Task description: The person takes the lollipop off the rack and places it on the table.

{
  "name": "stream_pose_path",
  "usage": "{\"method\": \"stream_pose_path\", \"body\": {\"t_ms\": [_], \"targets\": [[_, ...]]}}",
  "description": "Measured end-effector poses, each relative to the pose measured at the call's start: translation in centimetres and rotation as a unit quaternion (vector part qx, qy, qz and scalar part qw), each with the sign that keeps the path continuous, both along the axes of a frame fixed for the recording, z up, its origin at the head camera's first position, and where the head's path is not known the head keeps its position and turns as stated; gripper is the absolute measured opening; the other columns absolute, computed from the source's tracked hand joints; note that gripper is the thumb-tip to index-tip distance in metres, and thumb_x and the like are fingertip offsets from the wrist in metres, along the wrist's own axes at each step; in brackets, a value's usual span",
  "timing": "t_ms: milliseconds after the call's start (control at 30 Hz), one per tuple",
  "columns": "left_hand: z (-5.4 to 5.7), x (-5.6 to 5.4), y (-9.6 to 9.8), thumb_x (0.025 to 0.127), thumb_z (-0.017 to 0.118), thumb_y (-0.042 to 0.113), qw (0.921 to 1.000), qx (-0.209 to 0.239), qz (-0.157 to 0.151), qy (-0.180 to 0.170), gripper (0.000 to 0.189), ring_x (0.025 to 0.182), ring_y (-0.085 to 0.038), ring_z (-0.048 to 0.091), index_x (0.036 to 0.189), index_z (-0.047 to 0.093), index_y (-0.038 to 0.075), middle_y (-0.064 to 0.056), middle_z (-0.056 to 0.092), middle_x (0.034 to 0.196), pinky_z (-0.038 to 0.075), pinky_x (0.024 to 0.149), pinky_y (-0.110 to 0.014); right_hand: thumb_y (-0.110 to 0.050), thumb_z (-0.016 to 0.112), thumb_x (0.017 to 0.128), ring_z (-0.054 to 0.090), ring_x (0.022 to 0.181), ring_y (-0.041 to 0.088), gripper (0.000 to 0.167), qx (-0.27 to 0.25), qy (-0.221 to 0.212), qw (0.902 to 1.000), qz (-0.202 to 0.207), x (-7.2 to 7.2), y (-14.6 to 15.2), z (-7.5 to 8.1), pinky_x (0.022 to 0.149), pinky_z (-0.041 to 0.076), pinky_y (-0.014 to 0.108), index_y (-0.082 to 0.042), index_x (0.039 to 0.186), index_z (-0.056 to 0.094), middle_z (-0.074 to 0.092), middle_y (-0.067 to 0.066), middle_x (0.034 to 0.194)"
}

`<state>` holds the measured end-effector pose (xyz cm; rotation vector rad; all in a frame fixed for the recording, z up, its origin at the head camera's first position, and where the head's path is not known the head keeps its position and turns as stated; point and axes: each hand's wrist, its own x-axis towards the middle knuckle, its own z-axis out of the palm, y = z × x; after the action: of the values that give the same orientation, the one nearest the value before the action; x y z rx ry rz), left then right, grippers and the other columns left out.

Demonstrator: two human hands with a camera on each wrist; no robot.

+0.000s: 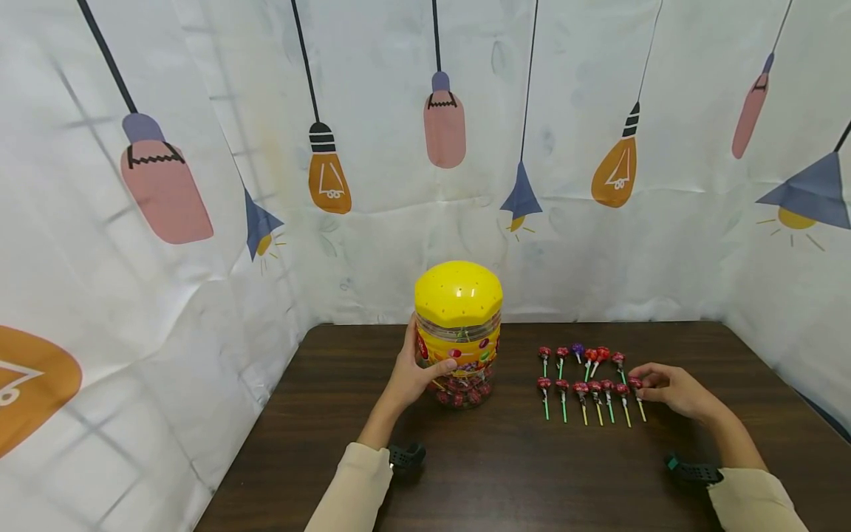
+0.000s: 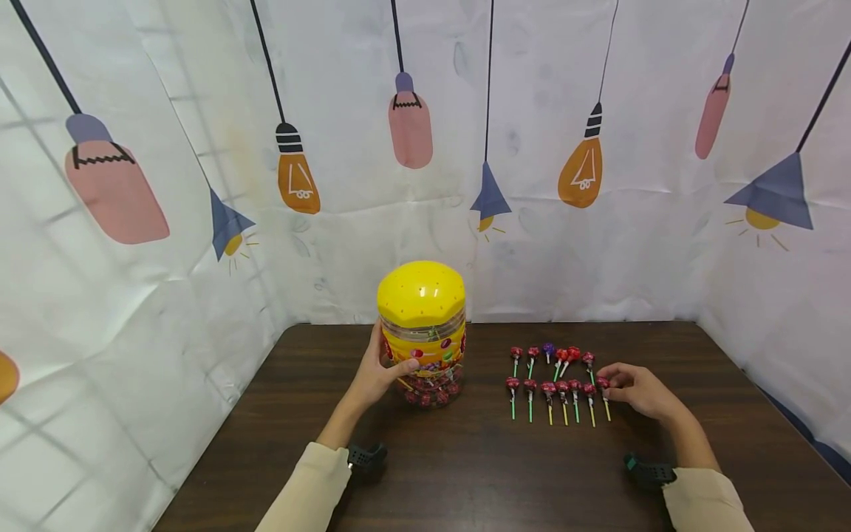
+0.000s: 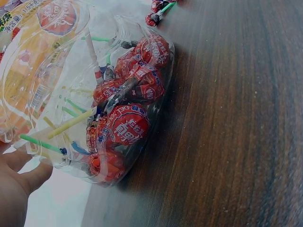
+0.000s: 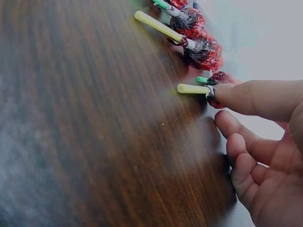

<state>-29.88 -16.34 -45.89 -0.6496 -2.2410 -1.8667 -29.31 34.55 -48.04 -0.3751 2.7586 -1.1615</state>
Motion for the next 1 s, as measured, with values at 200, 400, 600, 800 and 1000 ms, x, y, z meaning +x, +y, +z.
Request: {"method": "stream_pose_path", "body": {"t_ms": [200,400,600,800,1000], "targets": [[1.9,1.5,0.4,0.091,0.080,0.023,0.9997,0.012,-0.015,-0.013,0.106,0.145,-0.030,0.044,0.163,0.004,0.040,-0.003,0.038,0.160,0.034,0.121,-0.060,-0.011,0.068,0.097,0.057,0.082,0.005,0.039,-0.014,-0.002,0.9999,0.008,0.1,0.1,-0.1,0.070,0.051,0.025,0.006,0.131,0.059,0.063,0.011,0.100],[2.7,2.1,0.3,0.092,0.078,0.018,0.9996,0.012,-0.024,-0.012,0.104,0.141,-0.028,0.048,0.163,0.005,0.038,-0.004,0.041,0.157,0.040,0.118,-0.058,-0.012,0.068,0.098,0.057,0.082,0.006,0.040,-0.015,-0.004,0.9998,0.008,0.0,0.1,0.0,0.071,0.051,0.025,0.006,0.133,0.059,0.063,0.011,0.100],[1.9,1.4,0.3,0.092,0.078,0.016,0.9997,0.010,-0.024,-0.002,0.104,0.141,-0.030,0.049,0.164,0.005,0.036,-0.006,0.041,0.157,0.040,0.117,-0.059,-0.020,0.069,0.098,0.058,0.085,0.005,0.042,0.002,0.006,1.0000,-0.001,0.0,0.4,0.1,0.072,0.050,0.025,0.003,0.133,0.060,0.065,0.009,0.102],[0.0,0.0,0.2,0.091,0.079,0.017,0.9998,0.015,-0.012,-0.006,0.107,0.142,-0.027,0.048,0.162,0.004,0.045,0.000,0.040,0.158,0.039,0.119,-0.058,-0.022,0.064,0.102,0.059,0.084,0.006,0.041,0.001,0.012,0.9999,-0.005,0.1,1.0,0.4,0.068,0.051,0.027,0.002,0.135,0.058,0.067,0.011,0.107],[-0.1,-0.1,0.0,0.090,0.081,0.022,0.9998,0.016,-0.010,-0.005,0.105,0.138,-0.023,0.051,0.160,0.007,0.049,0.005,0.044,0.155,0.042,0.117,-0.056,-0.024,0.059,0.105,0.061,0.082,0.014,0.044,-0.028,0.006,0.9996,-0.003,0.4,1.0,1.6,0.067,0.054,0.029,0.005,0.137,0.054,0.067,0.016,0.108]]}}
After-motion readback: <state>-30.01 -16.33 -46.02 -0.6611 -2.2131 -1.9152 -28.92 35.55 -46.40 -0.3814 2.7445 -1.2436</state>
